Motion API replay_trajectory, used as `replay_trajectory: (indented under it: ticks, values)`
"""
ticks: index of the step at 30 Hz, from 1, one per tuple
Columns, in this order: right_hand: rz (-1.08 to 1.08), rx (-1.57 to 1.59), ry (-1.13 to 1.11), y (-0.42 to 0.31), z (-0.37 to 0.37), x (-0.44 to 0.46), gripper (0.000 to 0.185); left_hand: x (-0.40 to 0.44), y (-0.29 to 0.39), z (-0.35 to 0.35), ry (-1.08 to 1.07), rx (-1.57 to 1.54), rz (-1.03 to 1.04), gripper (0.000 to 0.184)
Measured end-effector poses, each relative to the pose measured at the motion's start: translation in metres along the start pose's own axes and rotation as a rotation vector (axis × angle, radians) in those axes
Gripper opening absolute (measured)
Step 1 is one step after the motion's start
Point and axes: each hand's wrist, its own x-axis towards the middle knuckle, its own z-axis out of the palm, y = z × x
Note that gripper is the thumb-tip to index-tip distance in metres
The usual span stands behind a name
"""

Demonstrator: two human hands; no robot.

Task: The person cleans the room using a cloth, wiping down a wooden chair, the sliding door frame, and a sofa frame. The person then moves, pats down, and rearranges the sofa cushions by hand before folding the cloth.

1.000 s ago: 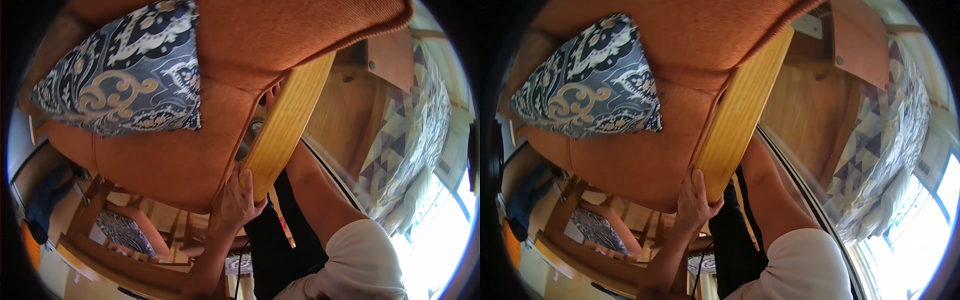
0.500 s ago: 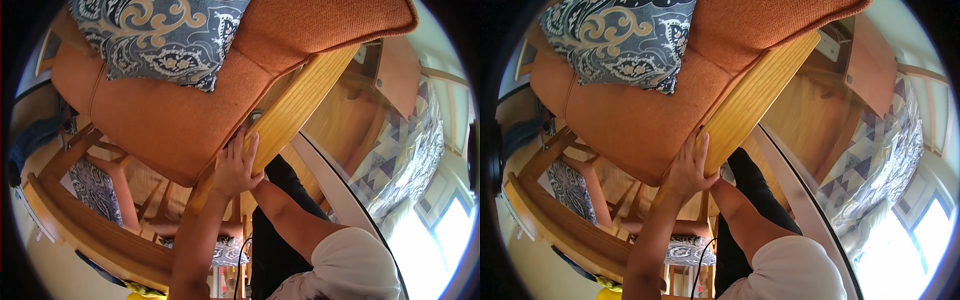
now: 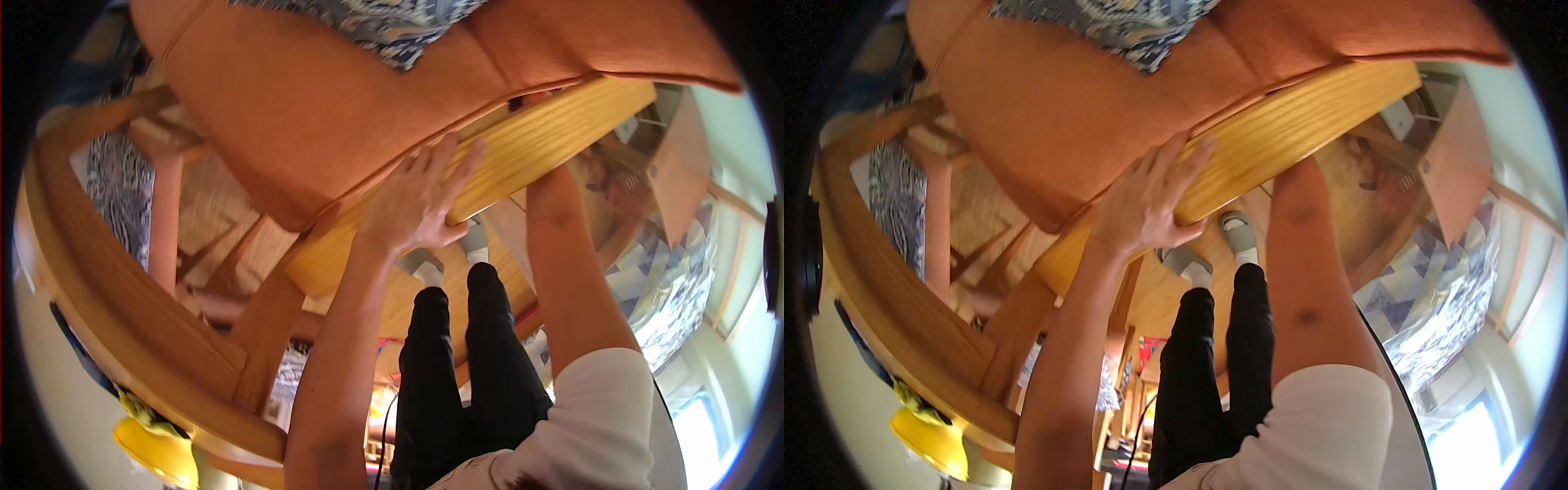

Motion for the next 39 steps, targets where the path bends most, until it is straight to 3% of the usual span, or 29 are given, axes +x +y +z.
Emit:
replay_trajectory:
  ticks: [3, 10, 18, 21, 23, 24, 26, 28, 29, 30, 31, 32, 34, 36, 38, 39]
  values:
    - [-0.074, 0.024, -0.026, -0.009, 0.001, -0.020, 0.043, -0.003, 0.000, -0.001, 0.044, 0.016, -0.017, 0.108]
    - [-0.279, 0.152, -0.255, -0.067, 0.011, -0.214, 0.041, -0.009, 0.002, 0.000, 0.068, 0.025, -0.033, 0.101]
    - [-0.416, 0.251, -0.338, -0.097, 0.012, -0.270, 0.038, -0.019, 0.005, 0.008, 0.152, 0.176, -0.052, 0.089]
    - [-0.457, 0.272, -0.358, -0.107, 0.001, -0.273, 0.037, -0.030, 0.016, 0.013, 0.314, 0.170, -0.062, 0.080]
    - [-0.478, 0.290, -0.369, -0.106, -0.008, -0.277, 0.037, -0.039, 0.032, 0.020, 0.523, 0.087, -0.195, 0.067]
    - [-0.480, 0.301, -0.378, -0.107, -0.017, -0.279, 0.036, -0.043, 0.044, 0.029, 0.531, 0.090, -0.196, 0.067]
    - [-0.487, 0.296, -0.415, -0.109, -0.045, -0.287, 0.036, -0.052, 0.079, 0.046, 0.807, -0.220, -0.450, 0.056]
    - [-0.501, 0.258, -0.483, -0.105, -0.086, -0.303, 0.035, -0.077, 0.134, 0.054, 0.832, -0.404, -0.554, 0.045]
    - [-0.742, -0.327, -0.568, -0.040, -0.040, -0.311, 0.040, -0.099, 0.163, 0.056, 0.850, -0.402, -0.560, 0.042]
    - [-1.075, -0.831, -0.576, -0.019, -0.039, -0.314, 0.053, -0.124, 0.193, 0.057, 0.870, -0.396, -0.565, 0.039]
    - [-0.659, -0.368, -0.947, 0.005, -0.045, -0.309, 0.054, -0.151, 0.222, 0.056, 0.849, -0.428, -0.641, 0.038]
    - [-0.213, 0.113, -1.239, -0.016, -0.113, -0.305, 0.055, -0.181, 0.251, 0.056, 0.833, -0.458, -0.716, 0.036]
    - [-0.591, -0.223, -1.077, 0.020, -0.162, -0.315, 0.043, -0.248, 0.304, 0.073, 0.817, -0.530, -0.989, 0.032]
    - [-0.814, -0.382, -0.989, 0.030, -0.245, -0.311, 0.016, -0.305, 0.355, 0.064, 0.812, -0.326, -1.163, 0.032]
    - [-0.949, -0.531, -1.129, 0.066, -0.297, -0.296, 0.011, -0.366, 0.400, 0.085, 0.550, -0.408, -1.296, 0.028]
    - [-0.933, -0.525, -1.166, 0.070, -0.324, -0.282, 0.011, -0.399, 0.421, 0.110, 0.511, -0.729, -1.301, 0.030]
